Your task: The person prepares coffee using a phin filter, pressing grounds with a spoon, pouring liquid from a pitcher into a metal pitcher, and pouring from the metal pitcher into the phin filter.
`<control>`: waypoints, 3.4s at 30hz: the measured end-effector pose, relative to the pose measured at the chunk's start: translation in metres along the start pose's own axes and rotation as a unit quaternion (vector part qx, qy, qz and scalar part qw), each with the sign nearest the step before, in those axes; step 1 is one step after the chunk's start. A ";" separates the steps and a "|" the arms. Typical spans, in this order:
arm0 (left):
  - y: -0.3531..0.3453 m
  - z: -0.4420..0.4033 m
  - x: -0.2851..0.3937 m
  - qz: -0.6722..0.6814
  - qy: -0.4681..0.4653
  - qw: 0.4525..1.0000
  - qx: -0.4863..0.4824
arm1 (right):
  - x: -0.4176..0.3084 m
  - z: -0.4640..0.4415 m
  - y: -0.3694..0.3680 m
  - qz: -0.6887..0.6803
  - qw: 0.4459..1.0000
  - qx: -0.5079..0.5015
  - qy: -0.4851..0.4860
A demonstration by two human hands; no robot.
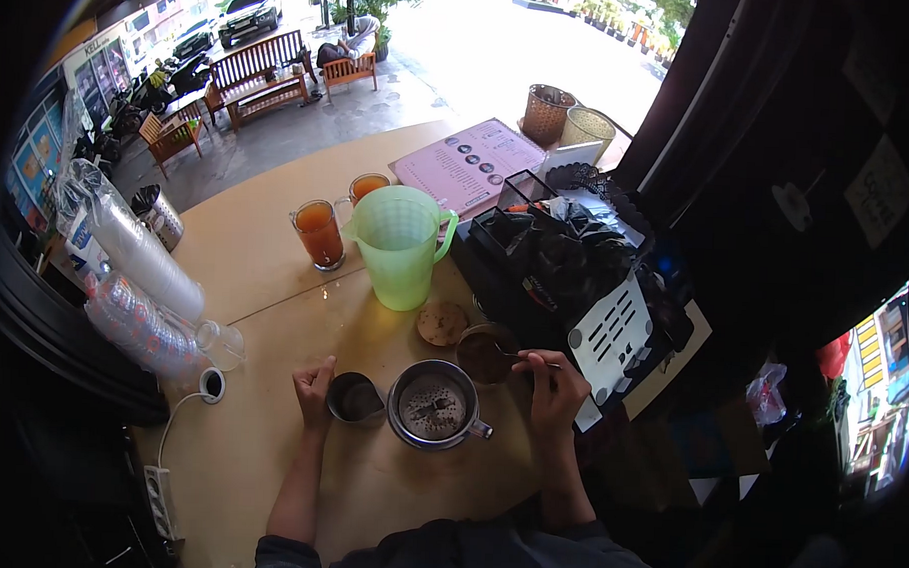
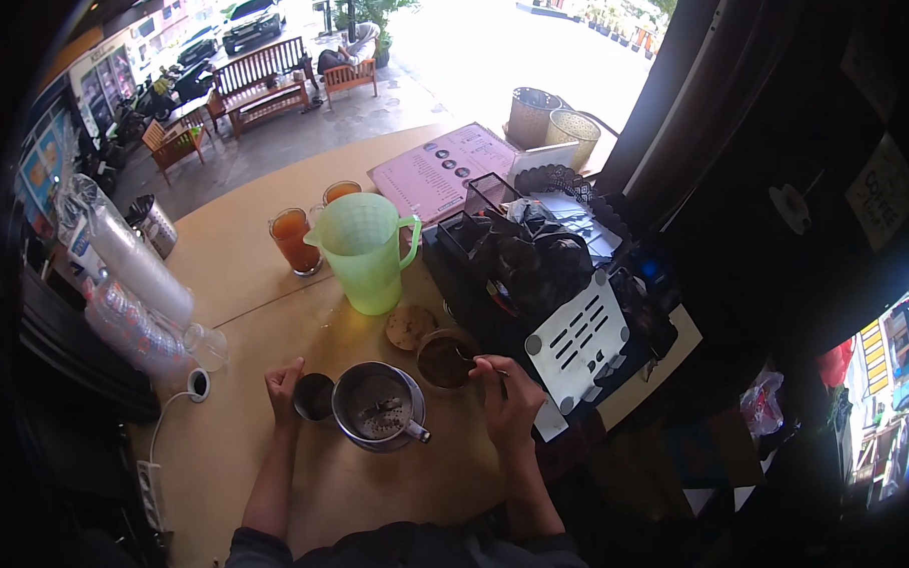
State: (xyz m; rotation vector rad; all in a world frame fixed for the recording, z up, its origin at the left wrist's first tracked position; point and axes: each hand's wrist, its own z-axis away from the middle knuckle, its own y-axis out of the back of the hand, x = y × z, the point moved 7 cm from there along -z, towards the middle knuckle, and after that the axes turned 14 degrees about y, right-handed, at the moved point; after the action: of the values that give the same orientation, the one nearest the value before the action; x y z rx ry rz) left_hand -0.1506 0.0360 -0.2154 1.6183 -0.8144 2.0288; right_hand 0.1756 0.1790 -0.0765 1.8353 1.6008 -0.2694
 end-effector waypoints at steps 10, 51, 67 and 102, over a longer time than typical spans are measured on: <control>-0.001 0.002 0.002 -0.008 0.004 1.000 0.002 | 0.007 0.003 -0.004 0.006 1.000 0.011 0.005; -0.002 0.004 0.004 -0.009 0.007 1.000 0.011 | -0.006 0.004 0.000 -0.062 0.992 0.009 0.109; 0.001 0.000 -0.002 0.069 0.052 0.996 0.016 | -0.045 -0.012 0.062 -0.281 0.941 0.165 0.092; -0.141 0.087 0.268 -0.246 -0.273 0.929 -0.049 | -0.091 -0.027 0.014 -0.302 0.934 -0.056 0.186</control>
State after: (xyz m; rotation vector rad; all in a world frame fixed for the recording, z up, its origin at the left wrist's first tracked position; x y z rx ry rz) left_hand -0.0595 0.0725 0.0843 2.1040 -0.5808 1.1888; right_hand 0.1615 0.1224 -0.0001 1.3147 2.3767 -0.0940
